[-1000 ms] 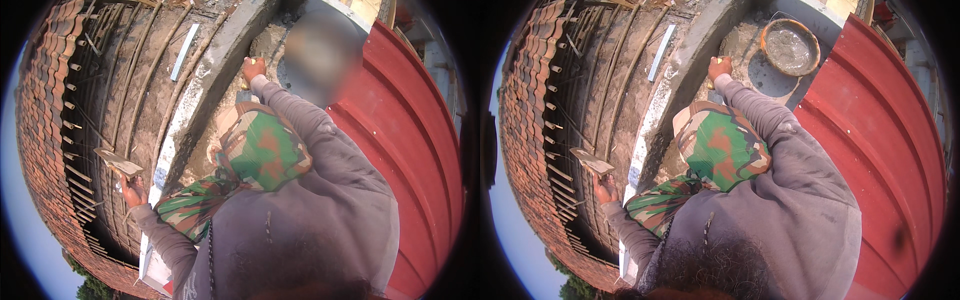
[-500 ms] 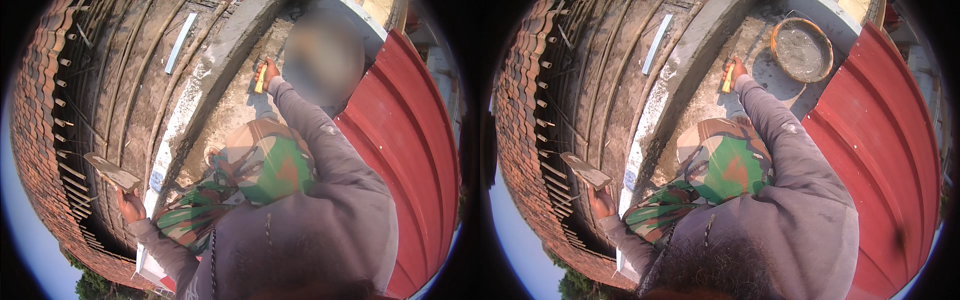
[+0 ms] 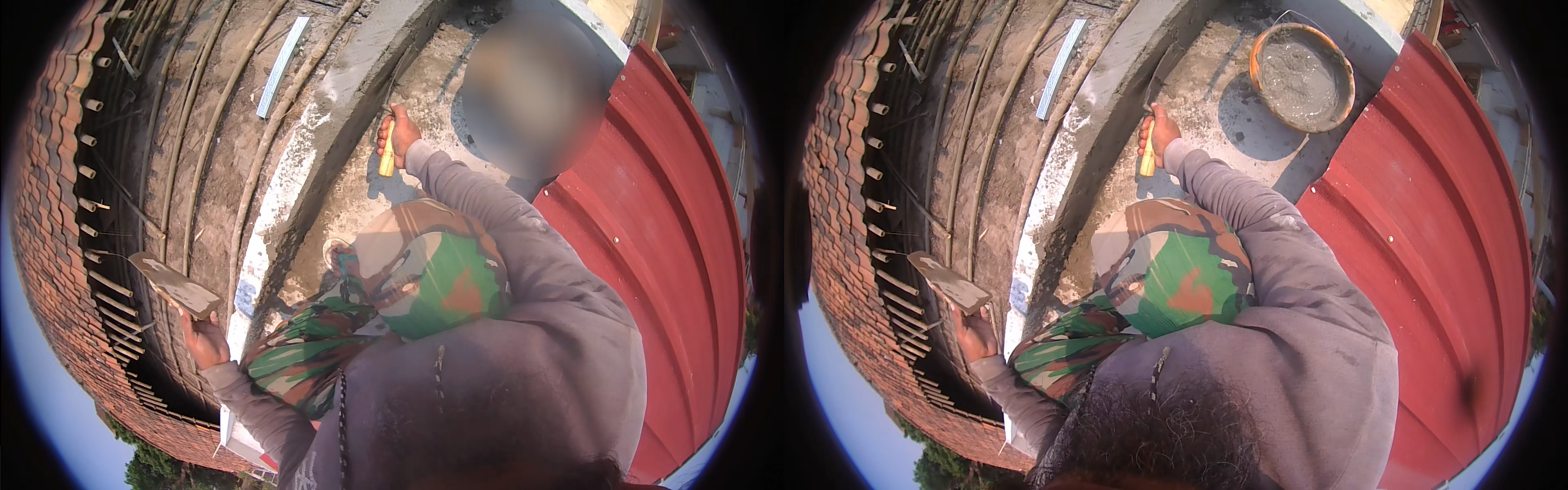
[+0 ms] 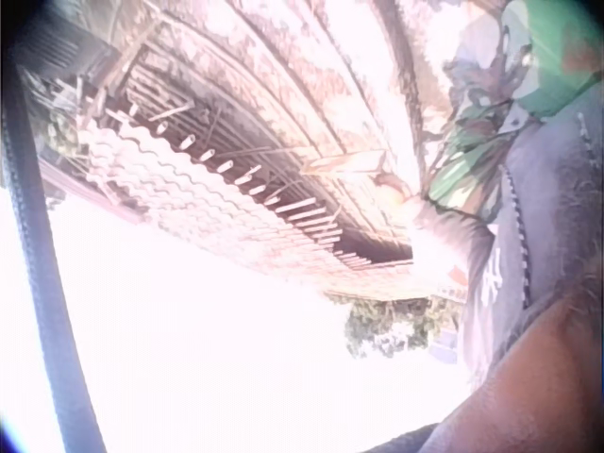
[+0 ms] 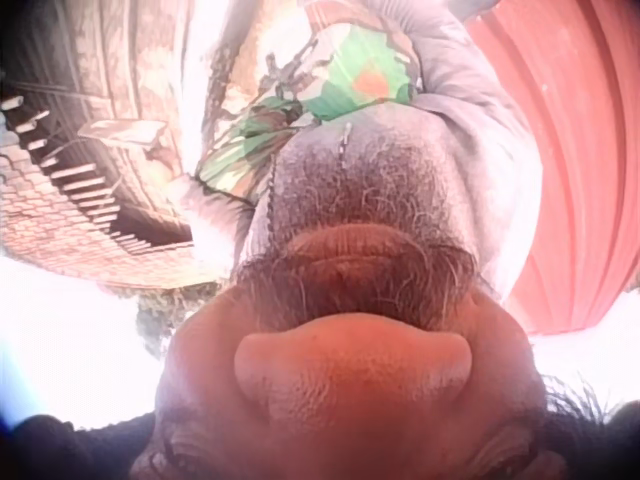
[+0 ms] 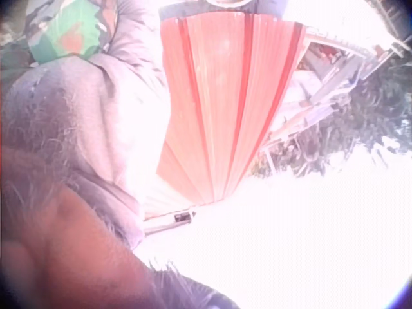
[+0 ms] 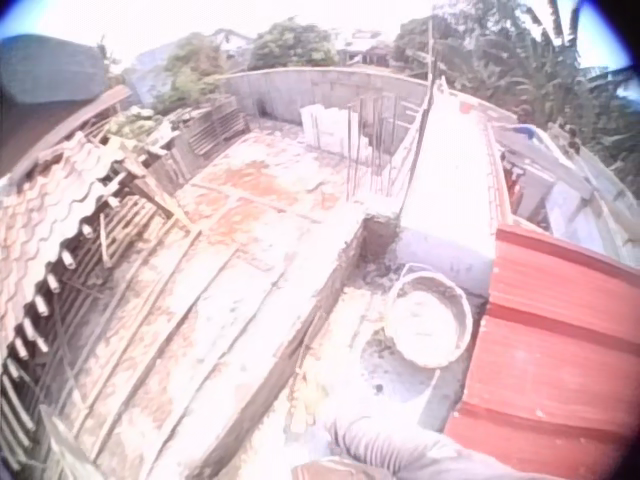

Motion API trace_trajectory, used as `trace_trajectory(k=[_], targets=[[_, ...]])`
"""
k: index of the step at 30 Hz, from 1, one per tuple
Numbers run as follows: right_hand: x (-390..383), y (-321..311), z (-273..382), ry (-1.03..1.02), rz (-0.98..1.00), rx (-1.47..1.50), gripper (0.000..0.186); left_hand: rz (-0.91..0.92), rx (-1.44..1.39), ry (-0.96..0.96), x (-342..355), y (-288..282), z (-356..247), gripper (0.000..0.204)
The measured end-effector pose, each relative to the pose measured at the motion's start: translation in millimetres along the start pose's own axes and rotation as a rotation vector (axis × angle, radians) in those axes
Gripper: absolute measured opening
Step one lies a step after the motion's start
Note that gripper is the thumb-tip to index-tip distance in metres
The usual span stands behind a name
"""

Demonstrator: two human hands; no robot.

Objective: The person applies cement to the edge of a roof wall using a trowel and a wooden board, smoothing the mixture along the surface.

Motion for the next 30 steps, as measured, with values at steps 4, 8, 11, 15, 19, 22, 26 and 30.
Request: trace_trajectory(k=[4, 8, 11, 15, 19, 22, 26, 30], targets=[[-39, 1, -32, 0.008, -0.082, -0.069, 0.048, 0.054, 0.002, 0.036, 0, 12, -5, 0.040], [1, -28, 15, -0.039, -0.087, -0.003, 0.048, 0.046, -0.022, 0.088, -8, 16, -8, 0.041], [59, -58, 62, -0.026, -0.109, 0.057, 0.046, 0.048, -0.003, 0.072, -9, 2, -3, 0.041], [72, -33, -2, 0.090, -0.126, 0.057, 0.046, 0.000, -0.020, 0.056, -5, -2, -5, 0.043], [24, -3, -91, 0.232, -0.028, 0.017, 0.049, -0.006, -0.017, 0.064, -6, 2, -4, 0.044], [-23, -17, -84, 0.246, -0.004, -0.071, 0.049, 0.027, -0.010, 0.046, -2, 13, -5, 0.044], [-91, -61, 17, -0.129, -0.138, -0.341, 0.040, 0.027, -0.019, 0.079, -2, 22, -10, 0.045], [-189, -98, 130, -0.490, -0.555, -0.779, 0.039, 0.038, -0.001, 0.105, -6, 22, -16, 0.045]])
Point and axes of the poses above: each hand's wrist, its own x-axis towards the middle knuckle, its own y-axis out of the palm, z = x × y, the point moved 8 cm from there along x, towards the middle knuckle, and after that the axes turned 5 degrees about y, right-handed, at the moved point
